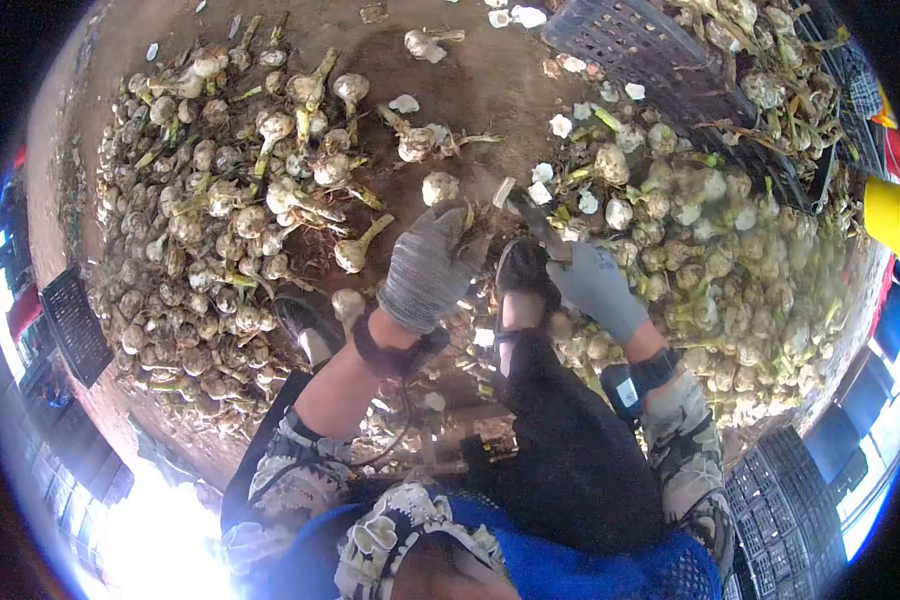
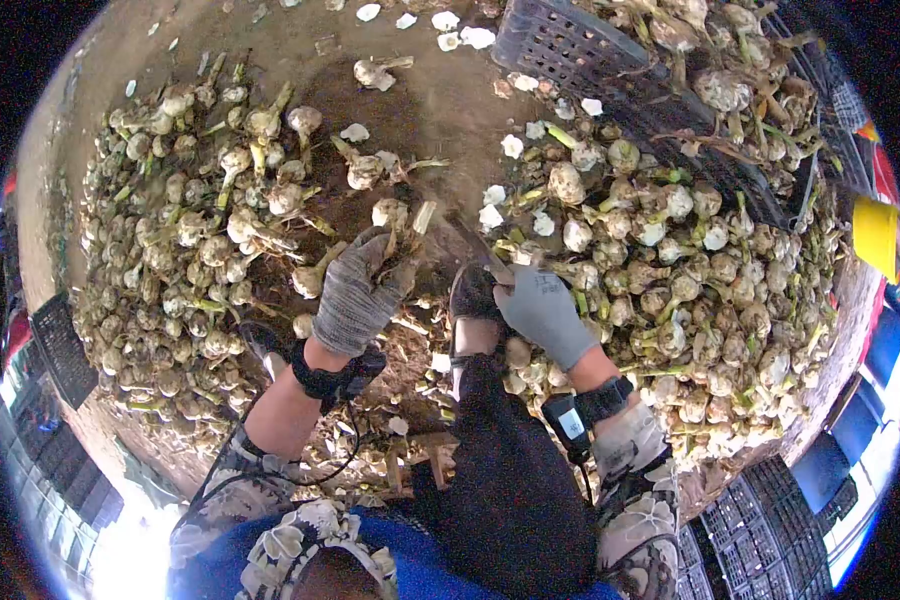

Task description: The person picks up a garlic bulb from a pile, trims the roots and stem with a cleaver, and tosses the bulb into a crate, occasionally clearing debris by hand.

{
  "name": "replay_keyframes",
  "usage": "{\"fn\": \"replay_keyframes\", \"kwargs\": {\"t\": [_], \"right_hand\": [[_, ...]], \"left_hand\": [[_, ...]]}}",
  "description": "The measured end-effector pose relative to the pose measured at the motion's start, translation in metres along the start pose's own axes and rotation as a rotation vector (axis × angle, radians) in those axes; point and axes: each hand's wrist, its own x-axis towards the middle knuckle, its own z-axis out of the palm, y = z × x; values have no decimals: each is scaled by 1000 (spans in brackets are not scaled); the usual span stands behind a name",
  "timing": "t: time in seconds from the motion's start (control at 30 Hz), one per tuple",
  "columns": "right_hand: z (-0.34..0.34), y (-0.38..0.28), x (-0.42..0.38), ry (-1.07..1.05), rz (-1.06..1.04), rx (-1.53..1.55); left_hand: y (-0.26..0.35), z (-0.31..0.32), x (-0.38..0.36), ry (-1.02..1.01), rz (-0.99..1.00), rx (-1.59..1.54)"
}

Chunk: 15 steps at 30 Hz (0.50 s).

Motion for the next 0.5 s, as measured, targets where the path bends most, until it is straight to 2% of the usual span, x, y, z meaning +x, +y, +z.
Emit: {"fn": "replay_keyframes", "kwargs": {"t": [0.03,0.13,0.2,0.27,0.37,0.4,0.5], "right_hand": [[-4,-6,2,-6,24,28],[-19,-23,7,-34,137,134],[-26,-31,13,-69,258,241],[-26,-32,15,-70,269,205],[-30,-39,20,-14,213,214],[-33,-44,21,14,184,227],[-45,-55,25,41,106,297]], "left_hand": [[-5,2,-1,0,23,-25],[-9,6,-4,32,-147,-429],[-3,3,-4,0,-287,-819],[12,-7,4,-68,-413,-1107],[2,-4,3,-20,-621,-1160],[-5,2,1,-1,-557,-1397],[-10,-1,-1,-64,-701,-1512]]}}
